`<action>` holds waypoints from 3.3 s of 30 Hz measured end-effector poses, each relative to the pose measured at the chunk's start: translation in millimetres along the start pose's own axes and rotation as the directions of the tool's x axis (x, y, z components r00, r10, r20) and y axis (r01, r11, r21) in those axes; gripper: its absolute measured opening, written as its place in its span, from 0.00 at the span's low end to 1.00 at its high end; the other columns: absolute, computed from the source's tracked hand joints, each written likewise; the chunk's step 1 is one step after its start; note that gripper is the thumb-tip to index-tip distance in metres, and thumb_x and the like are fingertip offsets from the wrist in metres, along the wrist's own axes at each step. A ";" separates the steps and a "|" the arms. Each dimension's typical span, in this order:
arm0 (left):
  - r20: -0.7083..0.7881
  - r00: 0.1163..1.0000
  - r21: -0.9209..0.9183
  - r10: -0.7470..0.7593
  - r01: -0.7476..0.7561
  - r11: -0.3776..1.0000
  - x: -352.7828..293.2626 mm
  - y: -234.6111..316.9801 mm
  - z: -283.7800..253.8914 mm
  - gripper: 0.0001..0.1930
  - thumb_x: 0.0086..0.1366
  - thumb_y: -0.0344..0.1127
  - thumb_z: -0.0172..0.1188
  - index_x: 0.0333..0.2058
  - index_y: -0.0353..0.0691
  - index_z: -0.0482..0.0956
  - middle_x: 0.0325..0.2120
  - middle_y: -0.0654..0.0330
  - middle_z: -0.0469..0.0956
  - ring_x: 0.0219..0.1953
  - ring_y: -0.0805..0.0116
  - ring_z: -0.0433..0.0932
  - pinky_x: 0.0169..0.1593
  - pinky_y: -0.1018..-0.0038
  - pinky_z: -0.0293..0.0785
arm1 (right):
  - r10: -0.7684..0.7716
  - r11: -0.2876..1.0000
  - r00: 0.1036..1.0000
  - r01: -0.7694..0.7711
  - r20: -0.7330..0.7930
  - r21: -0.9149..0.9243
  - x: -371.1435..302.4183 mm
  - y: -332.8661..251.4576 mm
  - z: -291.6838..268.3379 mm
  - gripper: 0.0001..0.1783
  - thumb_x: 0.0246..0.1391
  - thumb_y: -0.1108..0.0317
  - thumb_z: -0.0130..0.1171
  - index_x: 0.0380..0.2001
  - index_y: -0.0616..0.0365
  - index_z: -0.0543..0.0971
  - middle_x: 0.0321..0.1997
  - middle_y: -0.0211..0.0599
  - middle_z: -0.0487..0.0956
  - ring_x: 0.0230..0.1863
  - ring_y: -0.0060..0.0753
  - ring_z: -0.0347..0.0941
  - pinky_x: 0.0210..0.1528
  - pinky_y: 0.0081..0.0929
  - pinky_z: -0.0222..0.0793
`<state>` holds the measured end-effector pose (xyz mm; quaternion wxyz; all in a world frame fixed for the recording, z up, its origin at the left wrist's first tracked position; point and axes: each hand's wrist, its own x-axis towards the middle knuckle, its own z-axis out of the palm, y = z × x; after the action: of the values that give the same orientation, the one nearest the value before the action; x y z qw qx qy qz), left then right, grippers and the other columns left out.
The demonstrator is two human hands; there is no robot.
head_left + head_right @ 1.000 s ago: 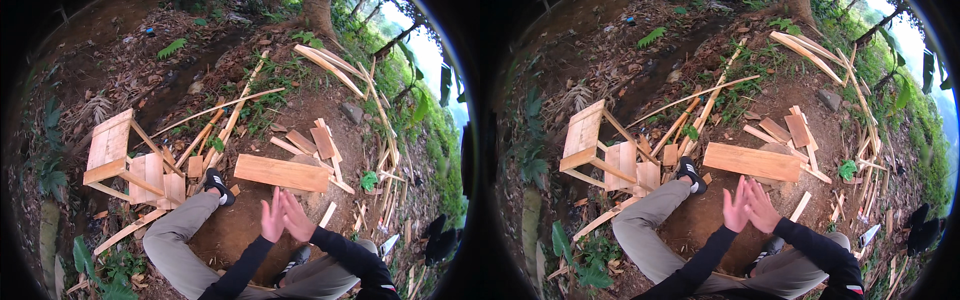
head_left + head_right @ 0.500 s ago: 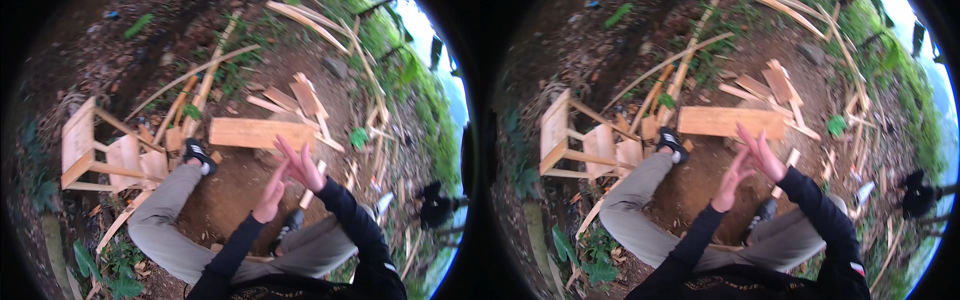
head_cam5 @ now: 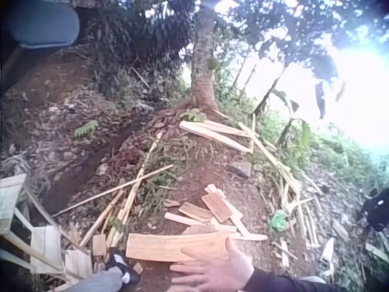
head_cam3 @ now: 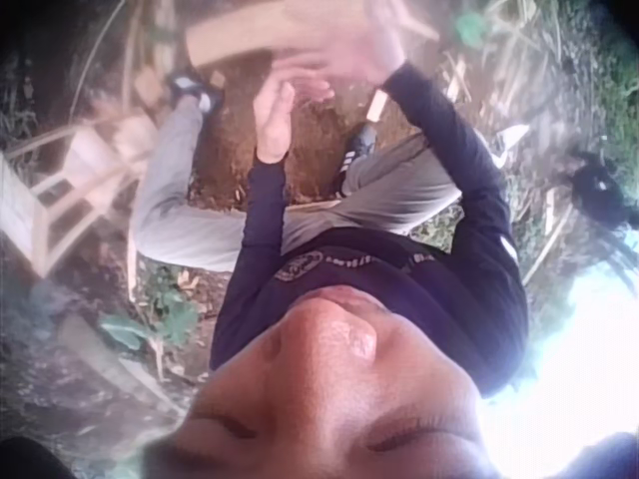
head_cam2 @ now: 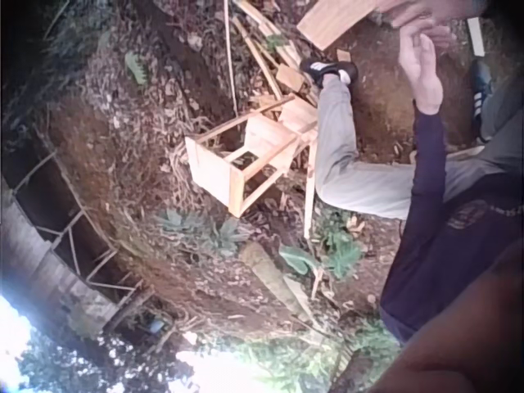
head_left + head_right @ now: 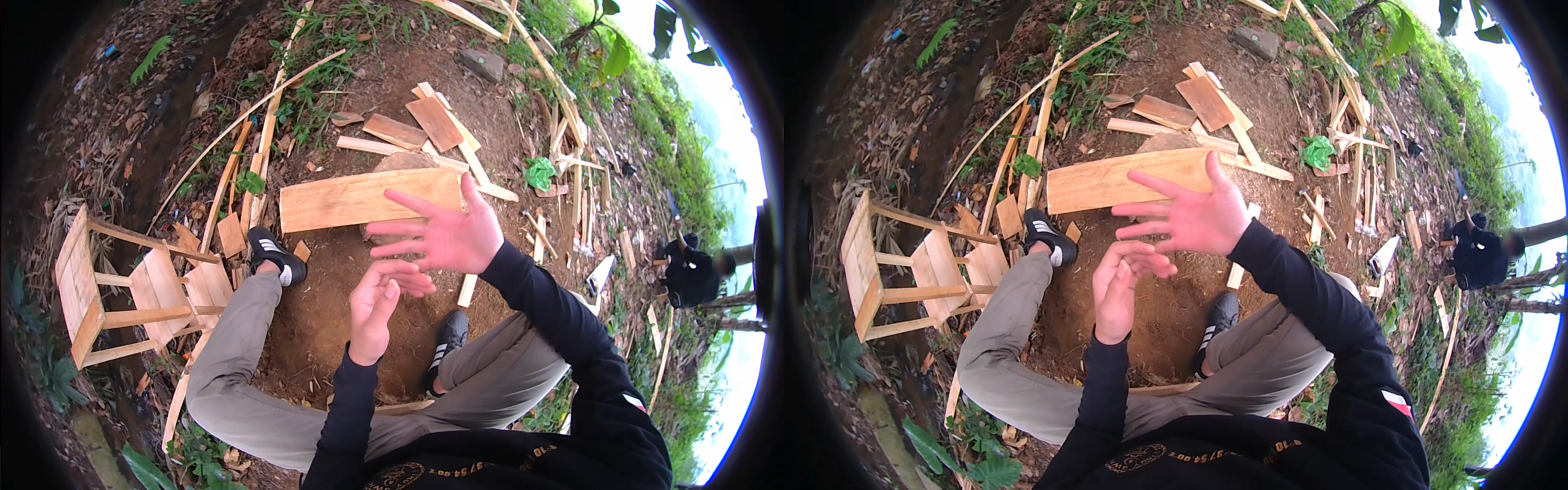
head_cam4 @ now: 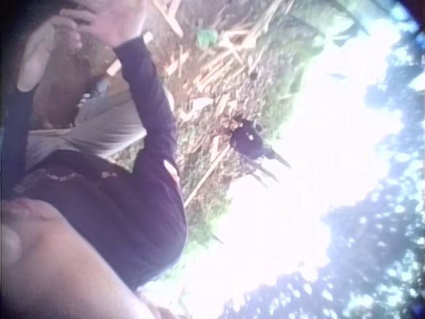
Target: The person uses a hand saw to cut a rectangular wooden plank placed on a log. They hold the wood steady with one hand and saw with the other, completing the cut and separating the pieces.
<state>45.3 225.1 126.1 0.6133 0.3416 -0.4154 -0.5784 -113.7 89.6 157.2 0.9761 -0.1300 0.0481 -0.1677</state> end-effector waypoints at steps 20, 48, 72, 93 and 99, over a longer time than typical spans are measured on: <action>-0.182 0.957 0.353 -0.225 0.277 0.894 216.4 -48.5 -121.2 0.21 0.75 0.50 0.48 0.53 0.39 0.74 0.50 0.54 0.79 0.45 0.65 0.83 0.45 0.70 0.78 | -0.351 0.099 0.913 -0.183 -0.207 -0.978 -8.5 19.4 9.0 0.27 0.64 0.45 0.52 0.49 0.59 0.82 0.40 0.43 0.85 0.41 0.35 0.82 0.46 0.33 0.77; 0.334 0.834 0.797 -0.439 -0.499 -0.341 401.2 -224.7 -212.2 0.16 0.68 0.27 0.45 0.53 0.45 0.71 0.48 0.47 0.70 0.47 0.46 0.77 0.48 0.56 0.75 | -0.129 -0.889 0.865 -0.317 -0.485 -0.330 -20.7 108.2 -6.0 0.26 0.59 0.62 0.47 0.50 0.75 0.78 0.50 0.65 0.78 0.52 0.67 0.75 0.58 0.71 0.64; 0.499 0.831 0.723 -0.244 -0.555 -0.412 386.9 -86.2 -79.4 0.25 0.66 0.36 0.58 0.60 0.41 0.67 0.53 0.50 0.69 0.53 0.49 0.73 0.53 0.59 0.74 | -0.081 -0.829 0.865 -0.335 -0.496 -0.448 -30.7 84.4 -1.8 0.23 0.60 0.58 0.50 0.49 0.62 0.82 0.49 0.55 0.81 0.52 0.67 0.74 0.54 0.79 0.59; 0.203 0.757 0.795 -0.621 -0.497 -0.347 227.8 26.3 -156.3 0.31 0.60 0.40 0.67 0.61 0.46 0.69 0.52 0.50 0.73 0.52 0.49 0.76 0.56 0.57 0.73 | -0.318 -0.863 0.759 -0.479 -0.568 -0.158 3.6 39.0 -45.7 0.18 0.60 0.61 0.53 0.47 0.58 0.84 0.46 0.47 0.84 0.45 0.62 0.80 0.47 0.76 0.66; -0.136 0.772 0.721 -0.622 -0.353 -0.596 219.9 72.5 -191.6 0.23 0.63 0.47 0.63 0.53 0.43 0.75 0.47 0.48 0.78 0.52 0.49 0.77 0.55 0.56 0.74 | -0.485 -0.801 0.748 -0.588 -0.454 -0.113 -31.7 -49.6 -76.1 0.22 0.50 0.59 0.67 0.47 0.58 0.81 0.44 0.42 0.84 0.40 0.47 0.83 0.41 0.56 0.79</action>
<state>246.3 1.9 135.8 -0.3084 0.5731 -0.7573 -0.0532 -169.6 37.1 99.0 0.0226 -0.8619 0.4708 0.1867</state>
